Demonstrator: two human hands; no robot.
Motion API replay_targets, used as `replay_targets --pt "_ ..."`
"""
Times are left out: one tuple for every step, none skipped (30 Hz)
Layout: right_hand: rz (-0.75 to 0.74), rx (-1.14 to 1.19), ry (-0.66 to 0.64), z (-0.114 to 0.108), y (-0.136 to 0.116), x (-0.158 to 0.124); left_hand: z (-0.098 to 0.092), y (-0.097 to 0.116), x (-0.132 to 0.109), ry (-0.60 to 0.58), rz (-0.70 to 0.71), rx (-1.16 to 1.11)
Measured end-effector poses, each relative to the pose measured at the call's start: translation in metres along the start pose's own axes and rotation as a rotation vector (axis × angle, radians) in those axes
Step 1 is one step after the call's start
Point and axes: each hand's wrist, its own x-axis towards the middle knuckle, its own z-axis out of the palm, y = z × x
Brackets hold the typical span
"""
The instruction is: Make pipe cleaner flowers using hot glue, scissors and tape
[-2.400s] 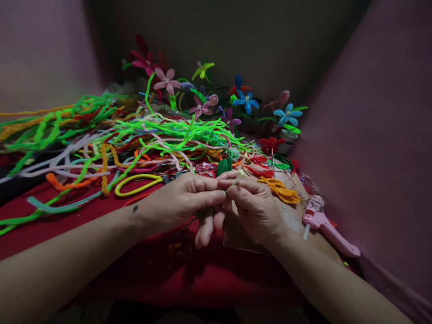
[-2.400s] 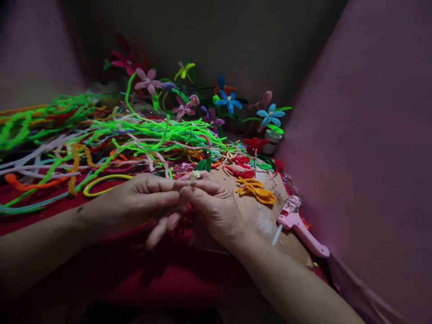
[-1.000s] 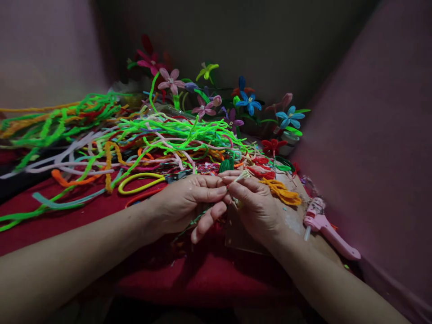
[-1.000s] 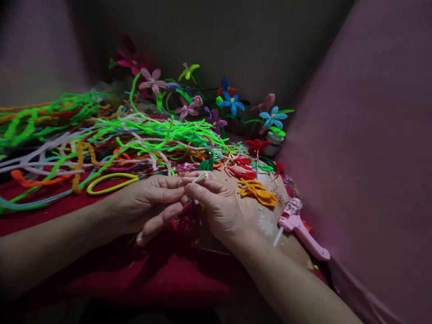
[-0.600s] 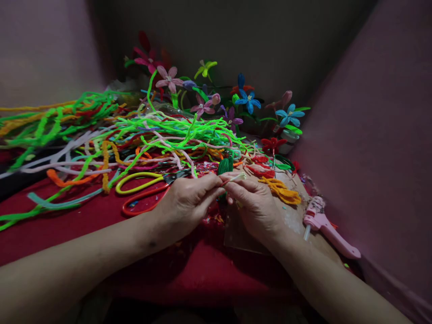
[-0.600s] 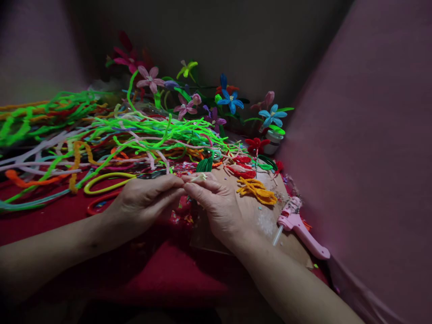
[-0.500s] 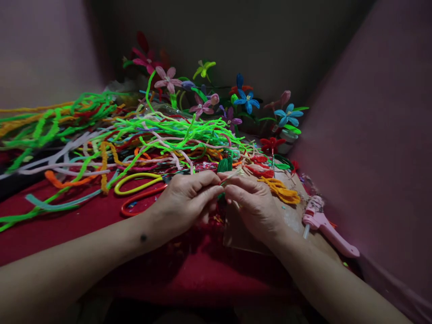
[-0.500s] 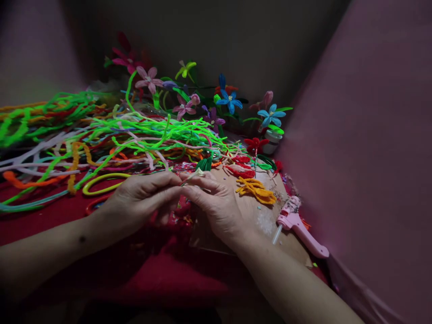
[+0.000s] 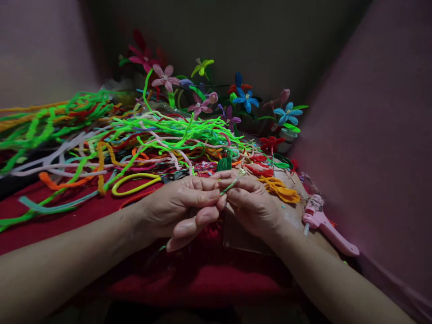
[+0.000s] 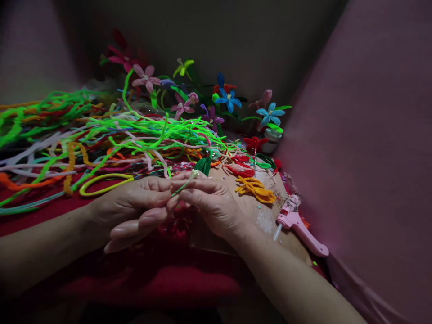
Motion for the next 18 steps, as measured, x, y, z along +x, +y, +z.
replay_targets --pt "0.014 0.007 0.02 0.0 0.0 0.001 0.001 0.001 0.0 0.015 0.008 0.053" --pt "0.024 0.009 0.051 0.001 0.0 0.001 0.003 0.001 0.001 0.045 0.027 0.139" --pt "0.031 0.007 0.089 0.001 0.001 0.002 0.004 0.001 0.001 0.093 0.059 0.257" --pt "0.032 0.002 0.126 0.0 0.001 0.002 0.006 0.001 0.001 0.166 0.11 0.399" --pt "0.028 -0.003 0.158 0.0 0.002 0.002 0.007 0.0 0.001 0.254 0.18 0.561" --pt "0.021 -0.012 0.183 0.0 0.003 0.002 0.008 -0.002 0.001 0.349 0.269 0.735" --pt "0.013 -0.024 0.198 0.0 0.003 0.002 0.008 -0.004 0.0 0.441 0.371 0.91" --pt "0.008 -0.041 0.203 0.0 0.004 0.002 0.007 -0.006 0.0 0.509 0.476 1.072" --pt "0.003 -0.066 0.198 0.001 0.004 0.001 0.006 -0.009 -0.001 0.547 0.572 1.205" --pt "-0.002 -0.096 0.183 0.001 0.004 0.001 0.005 -0.011 -0.001 0.557 0.645 1.304" --pt "-0.013 -0.125 0.164 0.001 0.004 0.0 0.005 -0.013 -0.002 0.556 0.686 1.359" --pt "-0.028 -0.148 0.146 0.002 0.003 0.0 0.004 -0.013 -0.002 0.558 0.698 1.365" --pt "-0.046 -0.164 0.134 0.002 0.003 -0.001 0.005 -0.013 -0.002 0.563 0.681 1.328" --pt "-0.059 -0.173 0.125 0.002 0.003 -0.001 0.007 -0.011 -0.002 0.57 0.631 1.25" --pt "-0.066 -0.176 0.119 0.003 0.003 -0.002 0.008 -0.01 -0.002 0.57 0.556 1.135" --pt "-0.064 -0.173 0.116 0.003 0.004 -0.002 0.01 -0.007 -0.002 0.553 0.469 0.992" --pt "-0.056 -0.164 0.115 0.002 0.004 -0.002 0.011 -0.005 -0.001 0.512 0.384 0.836" --pt "-0.042 -0.148 0.114 0.002 0.005 -0.003 0.012 -0.004 -0.001 0.453 0.31 0.681"
